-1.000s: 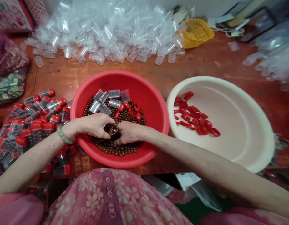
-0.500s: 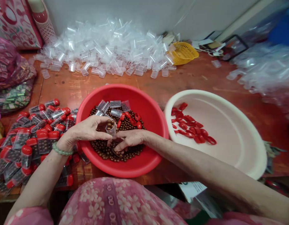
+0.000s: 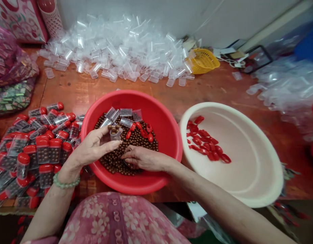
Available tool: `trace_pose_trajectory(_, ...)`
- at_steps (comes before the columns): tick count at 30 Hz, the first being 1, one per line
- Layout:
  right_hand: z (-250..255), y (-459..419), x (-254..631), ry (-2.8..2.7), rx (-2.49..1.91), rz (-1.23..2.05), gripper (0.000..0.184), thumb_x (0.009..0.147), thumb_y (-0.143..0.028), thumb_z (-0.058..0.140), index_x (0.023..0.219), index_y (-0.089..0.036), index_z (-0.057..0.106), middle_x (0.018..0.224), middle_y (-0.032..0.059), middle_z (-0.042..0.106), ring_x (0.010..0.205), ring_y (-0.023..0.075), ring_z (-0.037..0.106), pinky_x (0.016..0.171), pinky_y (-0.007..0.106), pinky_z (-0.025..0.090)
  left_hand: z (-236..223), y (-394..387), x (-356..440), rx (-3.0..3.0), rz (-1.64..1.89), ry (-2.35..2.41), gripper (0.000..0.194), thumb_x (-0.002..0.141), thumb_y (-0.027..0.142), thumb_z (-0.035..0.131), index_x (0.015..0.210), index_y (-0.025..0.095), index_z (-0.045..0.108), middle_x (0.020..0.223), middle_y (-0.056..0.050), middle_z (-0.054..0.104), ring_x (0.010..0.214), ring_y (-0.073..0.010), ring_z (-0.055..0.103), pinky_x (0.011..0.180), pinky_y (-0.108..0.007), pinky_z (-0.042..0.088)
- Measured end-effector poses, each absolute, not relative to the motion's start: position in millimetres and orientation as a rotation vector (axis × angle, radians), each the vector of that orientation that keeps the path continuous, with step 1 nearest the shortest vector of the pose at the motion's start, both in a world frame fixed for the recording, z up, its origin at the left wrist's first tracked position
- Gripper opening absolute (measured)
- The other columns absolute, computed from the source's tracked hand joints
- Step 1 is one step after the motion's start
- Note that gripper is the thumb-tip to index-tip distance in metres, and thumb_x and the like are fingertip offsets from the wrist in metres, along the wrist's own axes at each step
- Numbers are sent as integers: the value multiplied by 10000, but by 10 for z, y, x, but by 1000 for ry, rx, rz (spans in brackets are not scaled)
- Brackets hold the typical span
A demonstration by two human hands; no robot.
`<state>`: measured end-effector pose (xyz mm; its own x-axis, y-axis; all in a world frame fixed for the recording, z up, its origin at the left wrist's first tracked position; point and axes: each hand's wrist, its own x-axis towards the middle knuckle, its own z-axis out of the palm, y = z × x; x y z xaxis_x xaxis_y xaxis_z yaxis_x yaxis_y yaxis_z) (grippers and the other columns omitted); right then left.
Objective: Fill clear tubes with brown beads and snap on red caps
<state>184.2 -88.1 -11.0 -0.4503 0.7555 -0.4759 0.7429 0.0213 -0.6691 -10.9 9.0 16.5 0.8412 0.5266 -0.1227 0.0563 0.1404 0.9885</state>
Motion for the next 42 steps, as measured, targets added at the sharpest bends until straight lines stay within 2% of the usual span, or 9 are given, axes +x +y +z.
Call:
trace_pose_trajectory(10, -163, -907, 1877, -2209, -1527, 1520, 299, 939, -220, 479, 1136, -247, 702, 1073, 66, 644, 968, 172, 608, 892, 305, 470, 177, 0, -89, 1743, 247, 580, 322, 947, 396, 429, 1110, 145, 546, 1025, -74, 632, 941, -185, 585, 846, -318, 479)
trace_pose_trajectory(19, -240, -842, 1776, -2292, -1445, 1512, 305, 952, -210, 468, 1154, -216, 696, 1136, 86, 643, 1019, 181, 594, 904, 303, 464, 182, 2, -10, 1795, 284, 676, 290, 938, 318, 419, 1104, 128, 561, 993, -79, 652, 906, -185, 596, 842, -323, 477)
trace_pose_trajectory(24, -102, -855, 1800, -2288, -1518, 1546, 328, 958, -332, 486, 1213, -219, 658, 1162, 95, 634, 1021, 202, 603, 915, 335, 464, 188, 20, -19, 1812, 324, 695, 279, 926, 253, 430, 1136, 142, 575, 1037, -64, 662, 956, -182, 602, 880, -311, 459)
trace_pose_trajectory(26, -11, -832, 1838, -2277, -1592, 1483, 354, 960, -363, 478, 1240, -211, 633, 1163, 95, 633, 1038, 209, 602, 937, 344, 456, 174, 29, -31, 1775, 335, 667, 268, 926, 252, 435, 1124, 146, 582, 1019, -53, 667, 956, -177, 604, 872, -300, 459)
trace_pose_trajectory(28, 44, -783, 1880, -2276, -1761, 1308, 325, 972, -289, 439, 1214, -195, 634, 1136, 94, 637, 1026, 204, 605, 931, 333, 455, 148, 36, -36, 1752, 330, 659, 264, 925, 253, 443, 1118, 146, 587, 1007, -49, 664, 928, -170, 600, 856, -300, 460)
trace_pose_trajectory(31, 1, -674, 1925, -2306, -2122, 943, 342, 929, -142, 399, 1180, -183, 627, 1142, 112, 596, 924, 193, 614, 818, 312, 474, 104, 41, -30, 1666, 347, 646, 266, 910, 234, 467, 1133, 147, 582, 1030, -56, 659, 932, -161, 594, 873, -308, 458)
trace_pose_trajectory(33, -87, -599, 1939, -2330, -2249, 815, 348, 906, -132, 395, 1156, -192, 630, 1152, 119, 561, 864, 191, 612, 749, 310, 469, 91, 43, -27, 1530, 379, 631, 273, 898, 217, 483, 1147, 141, 566, 1038, -69, 658, 959, -157, 599, 899, -311, 462)
trace_pose_trajectory(39, -173, -483, 1964, -2239, -2177, 800, 198, 916, -239, 464, 969, -172, 643, 1122, 106, 557, 844, 176, 606, 746, 299, 468, 193, 41, -90, 1189, 410, 553, 244, 858, 213, 552, 1089, 136, 552, 1001, -75, 649, 944, -137, 620, 908, -301, 478)
trace_pose_trajectory(42, -85, -523, 2003, -2054, -2124, 831, 197, 948, -256, 407, 966, -167, 582, 985, 73, 611, 854, 159, 599, 791, 286, 475, 242, 26, -119, 1124, 411, 487, 264, 849, 256, 589, 1080, 135, 551, 988, -69, 640, 891, -127, 627, 879, -294, 484)
